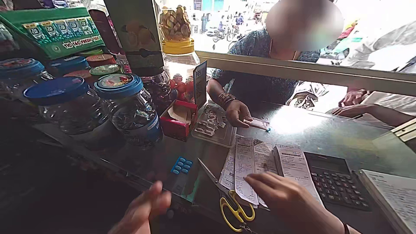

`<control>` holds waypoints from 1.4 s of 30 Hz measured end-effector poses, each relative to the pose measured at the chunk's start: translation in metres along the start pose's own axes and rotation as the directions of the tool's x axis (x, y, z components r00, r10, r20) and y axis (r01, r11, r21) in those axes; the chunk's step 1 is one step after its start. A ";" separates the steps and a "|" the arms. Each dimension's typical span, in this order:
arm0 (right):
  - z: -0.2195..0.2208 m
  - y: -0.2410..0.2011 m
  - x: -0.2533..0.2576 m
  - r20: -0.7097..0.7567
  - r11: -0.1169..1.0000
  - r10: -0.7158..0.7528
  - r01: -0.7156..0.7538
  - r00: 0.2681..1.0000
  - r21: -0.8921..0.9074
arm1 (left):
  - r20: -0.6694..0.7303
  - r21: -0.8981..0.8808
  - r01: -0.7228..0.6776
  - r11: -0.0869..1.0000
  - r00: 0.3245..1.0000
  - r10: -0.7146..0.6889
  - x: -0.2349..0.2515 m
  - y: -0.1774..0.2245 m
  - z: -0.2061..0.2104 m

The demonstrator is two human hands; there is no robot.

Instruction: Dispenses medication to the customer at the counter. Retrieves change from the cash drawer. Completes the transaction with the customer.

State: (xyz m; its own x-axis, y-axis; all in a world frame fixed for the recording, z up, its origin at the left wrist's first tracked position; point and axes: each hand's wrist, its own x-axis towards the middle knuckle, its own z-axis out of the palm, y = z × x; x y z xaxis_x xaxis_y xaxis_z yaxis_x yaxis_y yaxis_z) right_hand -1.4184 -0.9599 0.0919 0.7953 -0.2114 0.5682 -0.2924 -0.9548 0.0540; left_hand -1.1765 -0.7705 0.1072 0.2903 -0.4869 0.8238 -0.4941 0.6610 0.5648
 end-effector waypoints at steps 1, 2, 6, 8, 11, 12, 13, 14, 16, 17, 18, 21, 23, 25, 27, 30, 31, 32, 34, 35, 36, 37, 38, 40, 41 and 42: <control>0.002 -0.012 -0.007 0.015 0.999 -0.044 0.045 0.999 -0.005 | 0.003 0.171 0.073 0.983 0.997 -0.075 -0.006 -0.027 -0.001; 0.003 -0.018 -0.011 0.017 0.997 -0.070 0.070 0.997 -0.024 | -0.025 0.344 0.176 0.922 0.984 -0.179 -0.015 -0.051 0.001; 0.000 -0.002 0.000 -0.145 0.973 0.048 -0.078 0.988 -0.215 | -0.084 0.655 0.399 0.641 0.882 -0.463 -0.039 -0.107 0.018; 0.002 0.022 0.012 -0.219 0.931 0.156 -0.218 0.963 -0.294 | -0.058 0.694 0.367 0.620 0.886 -0.461 -0.044 -0.117 0.026; 0.016 0.056 0.025 -0.197 0.889 0.284 -0.335 0.938 -0.312 | 0.018 0.775 0.256 0.577 0.905 -0.425 -0.044 -0.126 0.030; 0.023 0.065 0.027 -0.167 0.888 0.311 -0.349 0.936 -0.301 | 0.042 0.785 0.231 0.575 0.906 -0.421 -0.043 -0.127 0.030; 0.032 0.074 0.029 -0.157 0.891 0.314 -0.348 0.936 -0.292 | 0.063 0.787 0.213 0.580 0.906 -0.419 -0.039 -0.128 0.029; 0.040 0.082 0.031 -0.160 0.893 0.305 -0.341 0.939 -0.293 | 0.080 0.785 0.200 0.586 0.906 -0.415 -0.036 -0.129 0.028; 0.050 0.090 0.033 -0.194 0.891 0.264 -0.316 0.945 -0.325 | 0.093 0.776 0.193 0.601 0.907 -0.411 -0.034 -0.133 0.028; 0.053 0.091 0.033 -0.223 0.886 0.241 -0.308 0.945 -0.348 | 0.094 0.769 0.195 0.608 0.908 -0.409 -0.035 -0.135 0.027; 0.054 0.091 0.034 -0.257 0.876 0.216 -0.303 0.942 -0.375 | 0.094 0.769 0.188 0.611 0.912 -0.399 -0.035 -0.138 0.027; 0.050 0.088 0.034 -0.317 0.835 0.151 -0.292 0.936 -0.467 | 0.106 0.775 0.142 0.616 0.931 -0.349 -0.038 -0.142 0.027; 0.041 0.081 0.031 -0.328 0.800 0.135 -0.299 0.935 -0.521 | 0.101 0.773 0.123 0.622 0.945 -0.312 -0.040 -0.144 0.027; 0.029 0.067 0.024 -0.354 0.783 0.154 -0.333 0.922 -0.526 | 0.080 0.773 0.133 0.621 0.950 -0.303 -0.042 -0.141 0.025; 0.015 0.052 0.014 -0.427 0.791 0.173 -0.384 0.888 -0.477 | 0.062 0.760 0.147 0.634 0.954 -0.294 -0.043 -0.139 0.026; 0.004 0.024 -0.011 -0.541 0.814 0.153 -0.416 0.827 -0.405 | 0.051 0.748 0.148 0.647 0.959 -0.279 -0.043 -0.137 0.025; 0.003 0.014 -0.021 -0.560 0.818 0.141 -0.415 0.816 -0.398 | 0.051 0.748 0.148 0.647 0.959 -0.278 -0.043 -0.137 0.024; 0.003 0.004 -0.031 -0.558 0.819 0.138 -0.411 0.818 -0.400 | 0.054 0.746 0.147 0.650 0.959 -0.280 -0.043 -0.136 0.024; 0.008 -0.010 -0.050 -0.576 0.838 0.141 -0.407 0.805 -0.363 | 0.056 0.733 0.148 0.664 0.959 -0.276 -0.043 -0.136 0.025; 0.014 -0.013 -0.057 -0.592 0.848 0.157 -0.415 0.790 -0.329 | 0.053 0.724 0.152 0.673 0.960 -0.274 -0.043 -0.137 0.025; 0.020 -0.015 -0.063 -0.613 0.855 0.171 -0.425 0.771 -0.296 | 0.050 0.718 0.155 0.678 0.961 -0.273 -0.044 -0.136 0.025; 0.027 -0.016 -0.067 -0.634 0.856 0.186 -0.440 0.751 -0.270 | 0.044 0.721 0.159 0.674 0.961 -0.274 -0.045 -0.136 0.025; 0.031 -0.016 -0.069 -0.653 0.854 0.204 -0.458 0.729 -0.245 | 0.035 0.729 0.163 0.664 0.961 -0.274 -0.045 -0.136 0.025; 0.034 -0.014 -0.071 -0.680 0.858 0.245 -0.481 0.691 -0.179 | 0.015 0.745 0.171 0.645 0.962 -0.272 -0.045 -0.136 0.027; 0.035 -0.012 -0.071 -0.690 0.867 0.254 -0.476 0.678 -0.148 | 0.008 0.752 0.174 0.635 0.962 -0.273 -0.045 -0.136 0.028; 0.035 -0.009 -0.072 -0.696 0.876 0.257 -0.466 0.671 -0.125 | 0.008 0.761 0.173 0.625 0.961 -0.275 -0.045 -0.136 0.029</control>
State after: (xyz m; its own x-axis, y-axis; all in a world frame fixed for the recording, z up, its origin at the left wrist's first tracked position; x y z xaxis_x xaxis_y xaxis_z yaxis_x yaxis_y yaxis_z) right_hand -1.4541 -0.9432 0.0215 0.0885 -0.2418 0.9663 -0.6930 -0.7117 -0.1147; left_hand -1.1459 -0.8546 -0.0077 0.4088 -0.6542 0.6364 -0.8825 -0.1055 0.4584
